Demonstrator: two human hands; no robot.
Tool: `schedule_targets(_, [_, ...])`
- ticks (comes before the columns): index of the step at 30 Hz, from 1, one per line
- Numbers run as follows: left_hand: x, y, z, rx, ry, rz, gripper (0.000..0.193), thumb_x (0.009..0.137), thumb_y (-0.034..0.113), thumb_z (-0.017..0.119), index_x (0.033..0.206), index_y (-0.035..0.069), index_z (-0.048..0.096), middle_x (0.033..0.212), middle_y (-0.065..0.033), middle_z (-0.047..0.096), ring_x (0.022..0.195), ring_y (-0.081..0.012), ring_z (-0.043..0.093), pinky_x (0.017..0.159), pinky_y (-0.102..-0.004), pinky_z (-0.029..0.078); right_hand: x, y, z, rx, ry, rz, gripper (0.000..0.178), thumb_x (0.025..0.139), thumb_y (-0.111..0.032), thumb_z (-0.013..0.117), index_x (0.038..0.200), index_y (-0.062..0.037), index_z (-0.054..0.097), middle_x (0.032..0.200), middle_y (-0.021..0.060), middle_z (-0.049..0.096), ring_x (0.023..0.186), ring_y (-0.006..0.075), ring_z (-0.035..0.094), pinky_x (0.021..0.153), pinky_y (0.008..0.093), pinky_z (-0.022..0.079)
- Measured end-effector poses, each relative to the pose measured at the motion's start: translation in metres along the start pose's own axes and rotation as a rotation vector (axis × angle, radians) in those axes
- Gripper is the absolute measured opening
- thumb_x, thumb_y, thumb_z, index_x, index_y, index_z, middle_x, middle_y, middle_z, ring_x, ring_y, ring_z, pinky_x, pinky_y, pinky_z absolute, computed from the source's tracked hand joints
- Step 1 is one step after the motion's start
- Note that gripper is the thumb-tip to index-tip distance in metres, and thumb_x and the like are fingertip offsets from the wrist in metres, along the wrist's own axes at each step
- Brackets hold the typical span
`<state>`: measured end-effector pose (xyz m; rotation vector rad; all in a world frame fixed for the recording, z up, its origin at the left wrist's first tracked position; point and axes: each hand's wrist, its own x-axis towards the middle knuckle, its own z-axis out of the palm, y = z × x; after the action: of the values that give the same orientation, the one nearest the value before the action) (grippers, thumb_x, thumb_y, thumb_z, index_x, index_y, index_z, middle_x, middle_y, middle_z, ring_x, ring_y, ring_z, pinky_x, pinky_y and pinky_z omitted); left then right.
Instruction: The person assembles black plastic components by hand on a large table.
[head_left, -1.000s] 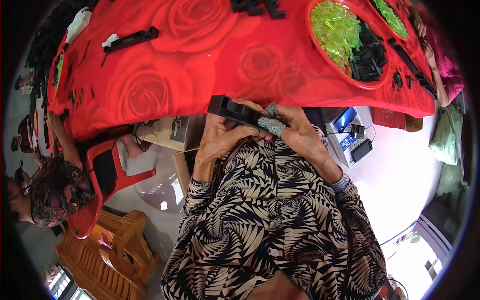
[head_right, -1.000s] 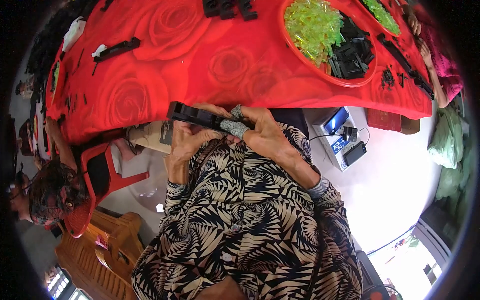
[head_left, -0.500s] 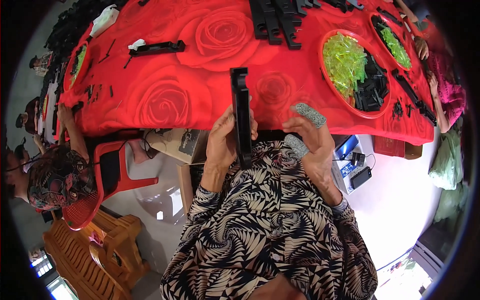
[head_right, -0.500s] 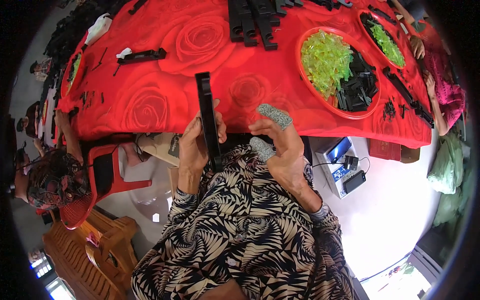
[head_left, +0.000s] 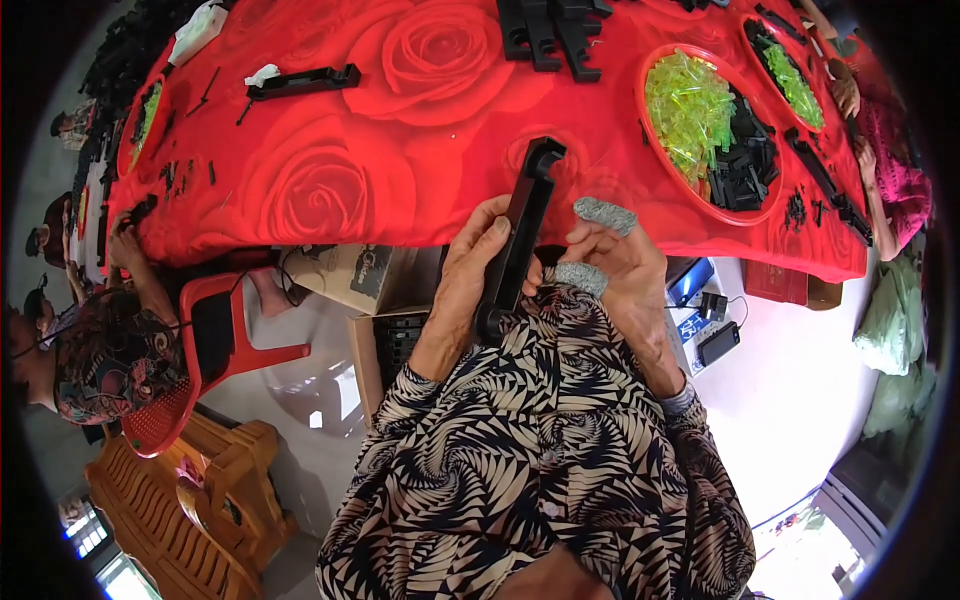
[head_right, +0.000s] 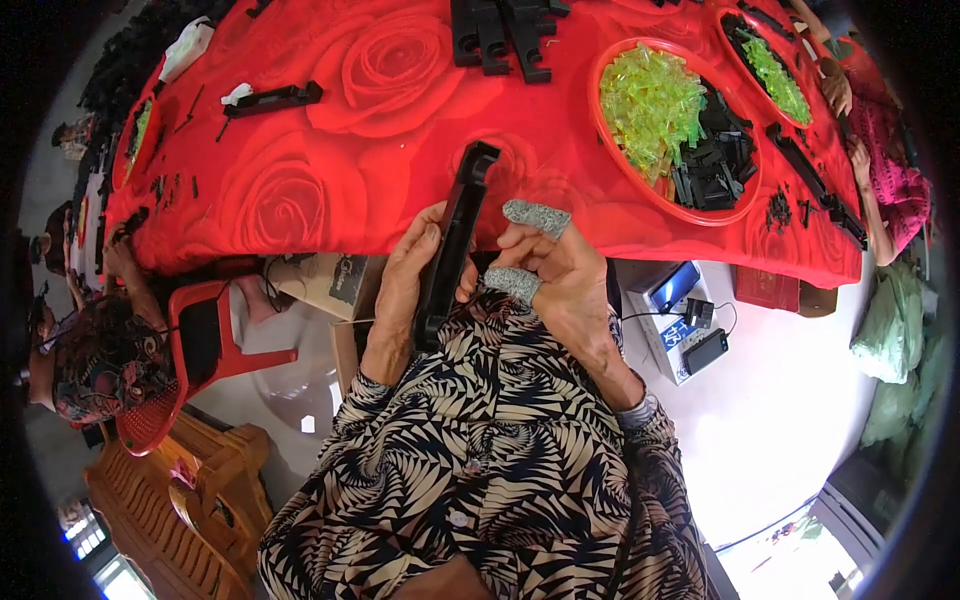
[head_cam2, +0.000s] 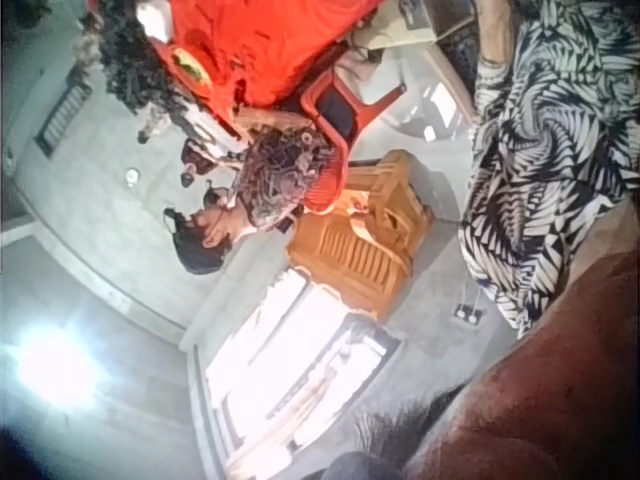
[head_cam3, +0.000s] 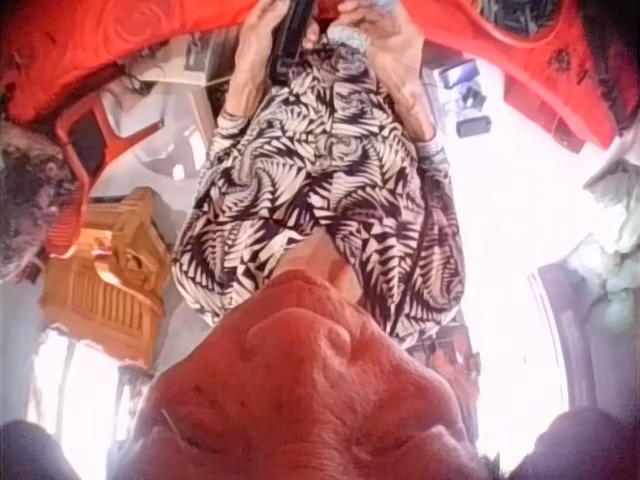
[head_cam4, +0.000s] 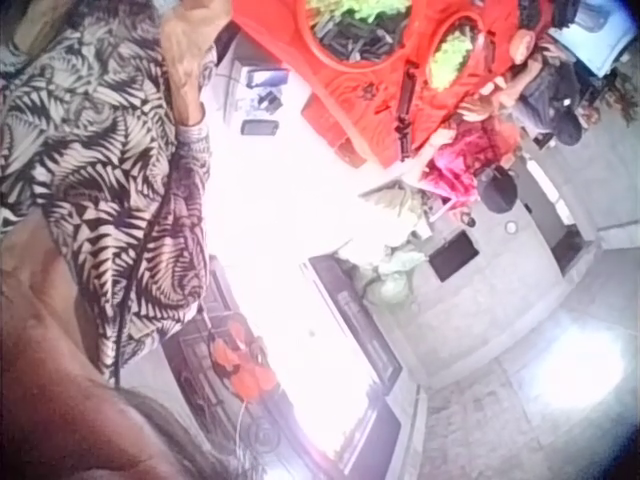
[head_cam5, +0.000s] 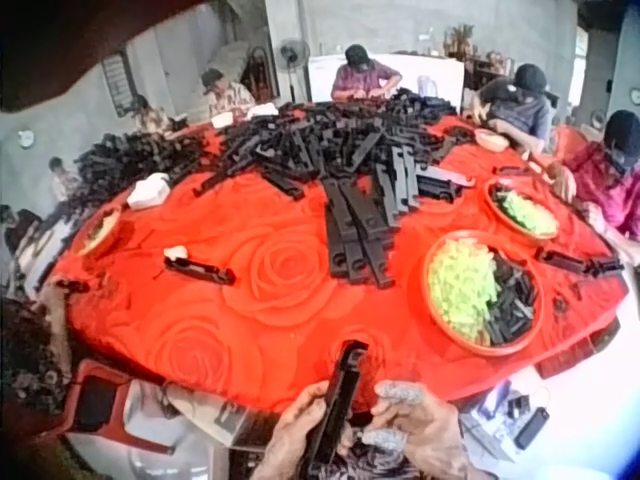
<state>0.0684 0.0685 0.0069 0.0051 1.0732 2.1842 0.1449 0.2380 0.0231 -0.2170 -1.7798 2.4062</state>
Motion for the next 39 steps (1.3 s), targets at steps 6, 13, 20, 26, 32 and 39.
schedule_targets(6, [-0.004,0.002,0.011,0.162,0.098,-0.056,0.040,0.103,0.031,0.041,0.130,0.002,0.044,0.090,-0.0125,0.062,0.057,-0.0183,0.063,0.047,-0.0253,0.052,0.001,-0.013,0.005,-0.140,0.037,-0.229,0.058,0.082,0.015,0.061,0.135,0.0012,0.042,0.113,0.0141,0.057,0.099,0.0219,0.063,0.085,0.0331,0.054])
schedule_targets(13, [-0.001,-0.002,0.011,0.187,0.088,-0.062,0.037,0.104,0.025,0.040,0.132,0.002,0.037,0.089,-0.0158,0.064,0.058,-0.0203,0.065,0.048,-0.0278,0.054,0.012,-0.022,0.011,-0.598,-0.084,-0.523,0.070,0.071,0.022,0.054,0.136,0.0022,0.040,0.138,0.0224,0.037,0.116,0.0308,0.056,0.090,0.0341,0.052])
schedule_targets(20, [0.004,-0.022,0.010,0.392,0.178,0.198,0.027,0.100,0.016,0.051,0.122,-0.001,0.052,0.111,-0.0058,0.059,0.105,-0.0123,0.053,0.094,-0.0253,0.041,0.021,-0.008,0.031,-1.080,-0.182,-0.574,0.052,0.078,0.005,0.054,0.130,0.0068,0.049,0.138,0.0254,0.038,0.116,0.0407,0.052,0.089,0.0433,0.052])
schedule_targets(26, [0.004,-0.041,0.000,0.383,0.118,0.279,0.028,0.101,0.014,0.050,0.125,-0.001,0.050,0.116,-0.0078,0.058,0.106,-0.0133,0.053,0.094,-0.0264,0.042,0.025,0.011,0.033,-1.163,-0.142,-0.642,0.051,0.077,0.004,0.056,0.128,0.0073,0.050,0.134,0.0282,0.040,0.109,0.0417,0.057,0.077,0.0404,0.057])
schedule_targets(32, [0.000,-0.041,0.003,0.282,0.119,0.240,0.030,0.100,0.012,0.050,0.128,0.000,0.046,0.118,-0.0079,0.057,0.107,-0.0122,0.054,0.094,-0.0261,0.043,0.022,0.012,0.038,-1.170,-0.075,-0.618,0.048,0.077,0.005,0.056,0.124,0.0115,0.050,0.131,0.0285,0.042,0.103,0.0395,0.059,0.071,0.0389,0.057])
schedule_targets(39, [0.001,-0.042,0.003,0.305,0.133,0.260,0.031,0.100,0.006,0.048,0.130,0.000,0.042,0.122,-0.0094,0.054,0.105,-0.0122,0.056,0.092,-0.0255,0.045,0.022,0.016,0.040,-1.188,-0.030,-0.638,0.048,0.078,0.003,0.057,0.124,0.0132,0.049,0.130,0.0302,0.041,0.103,0.0414,0.057,0.077,0.0401,0.055])
